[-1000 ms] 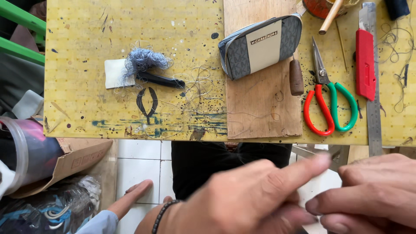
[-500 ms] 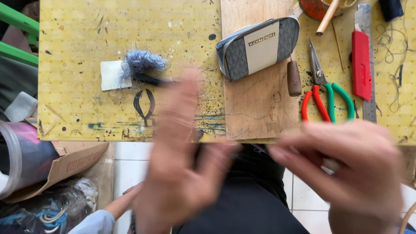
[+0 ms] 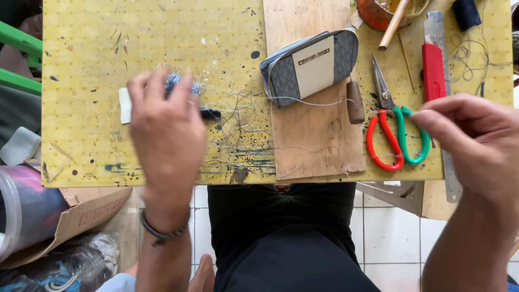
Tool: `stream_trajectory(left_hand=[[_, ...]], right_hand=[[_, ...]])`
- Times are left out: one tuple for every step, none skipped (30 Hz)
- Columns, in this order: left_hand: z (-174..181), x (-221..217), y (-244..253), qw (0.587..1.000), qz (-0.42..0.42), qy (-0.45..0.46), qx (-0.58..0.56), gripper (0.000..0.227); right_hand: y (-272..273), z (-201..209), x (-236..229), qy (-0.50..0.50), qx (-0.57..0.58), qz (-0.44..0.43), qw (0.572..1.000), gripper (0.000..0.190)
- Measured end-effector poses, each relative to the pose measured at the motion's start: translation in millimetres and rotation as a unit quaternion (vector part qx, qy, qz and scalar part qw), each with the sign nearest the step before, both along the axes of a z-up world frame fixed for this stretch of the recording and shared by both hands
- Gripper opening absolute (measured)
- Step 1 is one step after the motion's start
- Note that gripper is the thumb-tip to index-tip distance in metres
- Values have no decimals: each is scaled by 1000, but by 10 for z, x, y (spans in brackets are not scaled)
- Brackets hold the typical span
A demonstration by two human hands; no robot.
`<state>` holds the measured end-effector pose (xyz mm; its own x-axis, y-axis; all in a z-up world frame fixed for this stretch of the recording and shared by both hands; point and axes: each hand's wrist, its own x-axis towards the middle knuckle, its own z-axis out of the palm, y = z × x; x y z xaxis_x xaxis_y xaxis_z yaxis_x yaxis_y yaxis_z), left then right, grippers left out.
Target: The person holds a small wallet and uses a needle and thread to sew the zipper area. They repeatedly insert the needle into the fabric and pull the thread through to secure the zipper.
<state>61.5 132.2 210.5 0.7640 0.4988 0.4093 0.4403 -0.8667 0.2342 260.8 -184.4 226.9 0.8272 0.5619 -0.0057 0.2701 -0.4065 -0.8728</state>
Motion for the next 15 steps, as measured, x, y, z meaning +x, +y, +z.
stream_trajectory(left_hand=[[51,46,-126,996,1,44,72,64],[135,115,-329,996,-1,43,72,64],[219,178,-535,978,-172,-12,-117,74],[304,227,-745,893,-330,-65,-298,88],[261,322,-800,893,-331,-65,-298,88],[226,423,-845,859,-353,-71,-365,71],[194,526,-888,819,-373,-77,-429,57],[254,463,-766,820,-373,-77,-427,57],[313,405,-643,843,-351,-82,-400,30],[365,358,-526,862,-331,-86,-375,15],[249,265,-333,861,-333,-86,-374,15],[127,160,-145,928,-225,-103,-278,12],[2,52,45,971,-112,-118,-174,13],[-37,-12,236,971,-111,-117,-175,13],[-74,-79,426,989,-43,-130,-58,8]], right_hand=[[53,25,-46,-19,2,17,1000,9],[186,60,-84,-19,2,15,1000,9],[315,94,-125,-40,3,92,995,8],[445,129,-170,-59,2,171,984,10],[483,141,-192,-59,2,169,984,10],[537,156,-200,-32,43,200,978,10],[592,174,-207,-5,83,230,970,11],[540,195,-195,-7,85,231,969,11],[490,213,-178,-27,76,201,976,8],[427,231,-163,-46,64,168,983,7],[272,182,-116,-47,65,166,983,7],[115,131,-76,-14,66,115,991,7],[-40,76,-42,20,67,64,996,8],[-201,-56,57,21,66,65,995,8],[-362,-187,153,61,105,38,992,8]])
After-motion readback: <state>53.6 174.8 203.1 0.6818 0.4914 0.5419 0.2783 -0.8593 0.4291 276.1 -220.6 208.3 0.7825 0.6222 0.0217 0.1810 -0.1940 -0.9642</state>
